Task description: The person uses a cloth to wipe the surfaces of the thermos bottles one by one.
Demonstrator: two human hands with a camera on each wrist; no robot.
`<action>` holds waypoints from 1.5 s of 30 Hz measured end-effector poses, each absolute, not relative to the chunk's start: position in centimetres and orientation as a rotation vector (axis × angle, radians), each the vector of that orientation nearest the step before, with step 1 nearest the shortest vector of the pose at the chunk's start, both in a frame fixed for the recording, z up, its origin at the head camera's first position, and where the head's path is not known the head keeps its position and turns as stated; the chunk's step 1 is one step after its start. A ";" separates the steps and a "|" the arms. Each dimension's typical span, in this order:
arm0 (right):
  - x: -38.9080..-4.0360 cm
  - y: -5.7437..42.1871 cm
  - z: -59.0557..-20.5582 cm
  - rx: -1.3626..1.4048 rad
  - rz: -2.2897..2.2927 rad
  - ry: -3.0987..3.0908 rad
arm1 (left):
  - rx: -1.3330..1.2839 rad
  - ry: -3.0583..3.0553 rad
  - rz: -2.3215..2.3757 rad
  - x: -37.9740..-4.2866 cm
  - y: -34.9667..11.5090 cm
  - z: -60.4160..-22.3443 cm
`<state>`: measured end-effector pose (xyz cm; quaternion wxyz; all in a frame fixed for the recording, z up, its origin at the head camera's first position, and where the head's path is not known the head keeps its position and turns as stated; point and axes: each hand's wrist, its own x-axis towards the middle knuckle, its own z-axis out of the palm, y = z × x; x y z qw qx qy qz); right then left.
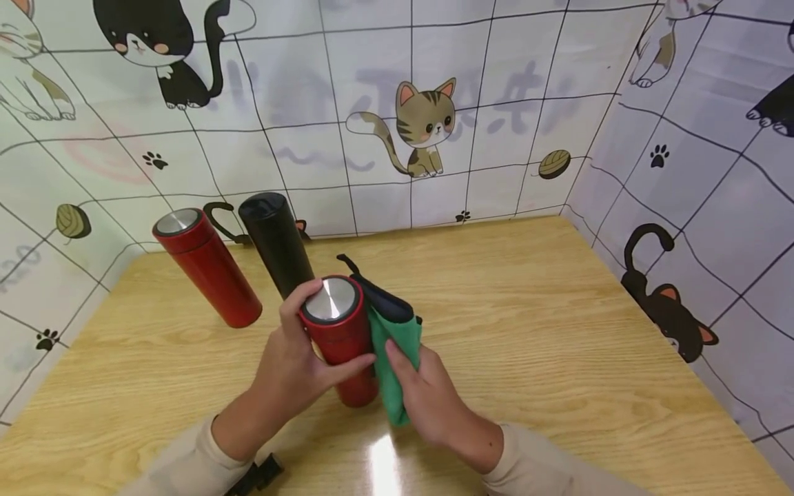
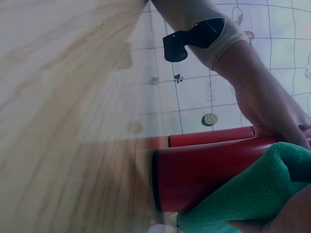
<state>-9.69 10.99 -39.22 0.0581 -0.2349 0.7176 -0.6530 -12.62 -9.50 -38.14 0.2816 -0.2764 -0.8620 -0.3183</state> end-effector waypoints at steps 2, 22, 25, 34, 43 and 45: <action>-9.5 11.1 -39.1 -0.721 -2.013 2.176 | -0.731 -2.301 -0.847 -12.6 -9.4 -38.2; -9.1 10.6 -39.4 -0.659 -2.116 2.086 | -0.780 -2.272 -0.895 -12.4 -9.5 -38.4; -9.3 10.5 -39.5 -0.626 -2.098 2.087 | -0.788 -2.272 -0.888 -12.3 -9.6 -38.3; -8.8 11.1 -38.6 -0.700 -2.136 2.097 | -0.817 -2.241 -0.916 -12.2 -9.7 -38.1; -8.6 11.2 -38.5 -0.687 -2.151 2.105 | -0.891 -2.159 -1.023 -12.5 -9.7 -37.6; -8.7 11.1 -38.6 -0.663 -2.143 2.106 | -0.907 -2.141 -1.039 -12.6 -9.7 -37.6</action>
